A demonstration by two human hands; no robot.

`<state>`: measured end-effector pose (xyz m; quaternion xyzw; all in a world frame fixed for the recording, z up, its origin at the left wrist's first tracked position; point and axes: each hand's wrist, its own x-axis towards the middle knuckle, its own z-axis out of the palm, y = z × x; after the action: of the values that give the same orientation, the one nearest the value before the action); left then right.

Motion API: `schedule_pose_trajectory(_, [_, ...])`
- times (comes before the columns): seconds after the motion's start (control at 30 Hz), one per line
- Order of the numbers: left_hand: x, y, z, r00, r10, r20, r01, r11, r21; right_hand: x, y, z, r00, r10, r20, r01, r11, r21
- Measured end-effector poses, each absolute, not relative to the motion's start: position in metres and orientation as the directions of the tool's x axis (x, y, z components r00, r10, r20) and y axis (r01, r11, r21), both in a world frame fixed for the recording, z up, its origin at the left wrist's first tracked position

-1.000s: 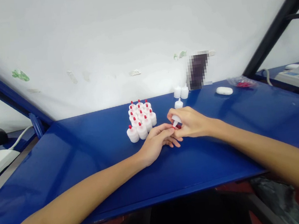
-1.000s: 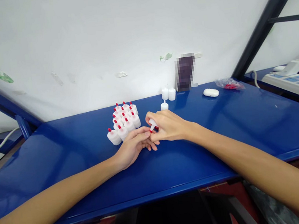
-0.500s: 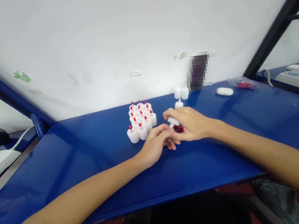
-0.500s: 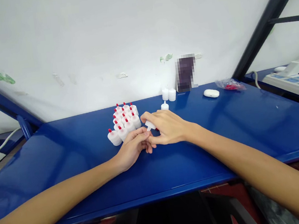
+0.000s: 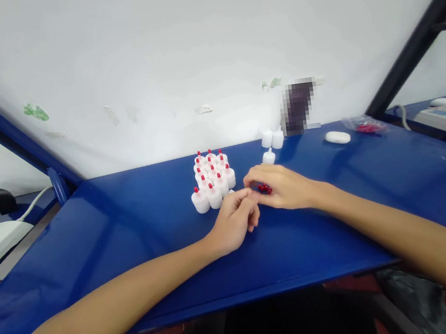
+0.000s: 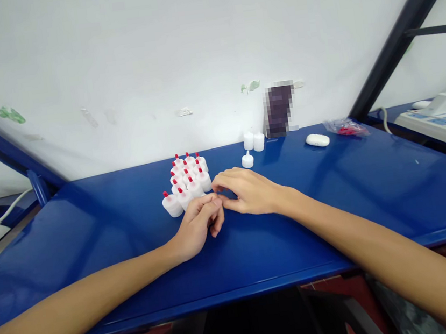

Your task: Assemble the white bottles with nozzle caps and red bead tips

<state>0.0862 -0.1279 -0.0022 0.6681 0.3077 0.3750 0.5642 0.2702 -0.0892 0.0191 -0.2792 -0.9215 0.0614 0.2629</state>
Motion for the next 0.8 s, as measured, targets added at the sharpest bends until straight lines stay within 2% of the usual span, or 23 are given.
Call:
schedule_pose_trajectory(0.1, [0.081,-0.139,-0.001,0.725,0.632,0.274,0.058,-0.452,0.890,0.270,-0.086,0.017,-0.693,0.595,0.407,0.561,0.800,-0.213])
schedule_pose_trajectory(0.2, [0.081,-0.150,-0.004,0.871,0.270,0.410,-0.065,-0.764,0.642,0.269,-0.086,0.018,-0.674,0.652,0.347,0.636,0.751,-0.176])
schedule_pose_trajectory(0.27, [0.084,-0.153,-0.007,0.882,0.130,0.454,-0.129,-0.858,0.497,0.269,-0.088,0.019,-0.665,0.668,0.334,0.656,0.736,-0.168])
schedule_pose_trajectory(0.33, [0.087,-0.155,-0.009,0.882,0.099,0.460,-0.130,-0.889,0.440,0.268,-0.092,0.020,-0.666,0.665,0.338,0.655,0.738,-0.164])
schedule_pose_trajectory(0.47, [0.088,-0.154,-0.009,0.879,0.089,0.469,-0.137,-0.894,0.427,0.262,-0.100,0.023,-0.746,0.591,0.306,0.567,0.805,-0.174])
schedule_pose_trajectory(0.67, [0.087,-0.154,-0.011,0.855,0.069,0.514,-0.138,-0.925,0.355,0.253,-0.106,0.021,-0.854,0.477,0.207,0.474,0.878,-0.067])
schedule_pose_trajectory(0.8, [0.088,-0.153,-0.014,0.825,0.060,0.562,-0.159,-0.930,0.332,0.254,-0.104,0.022,-0.812,0.536,0.229,0.514,0.844,-0.151])
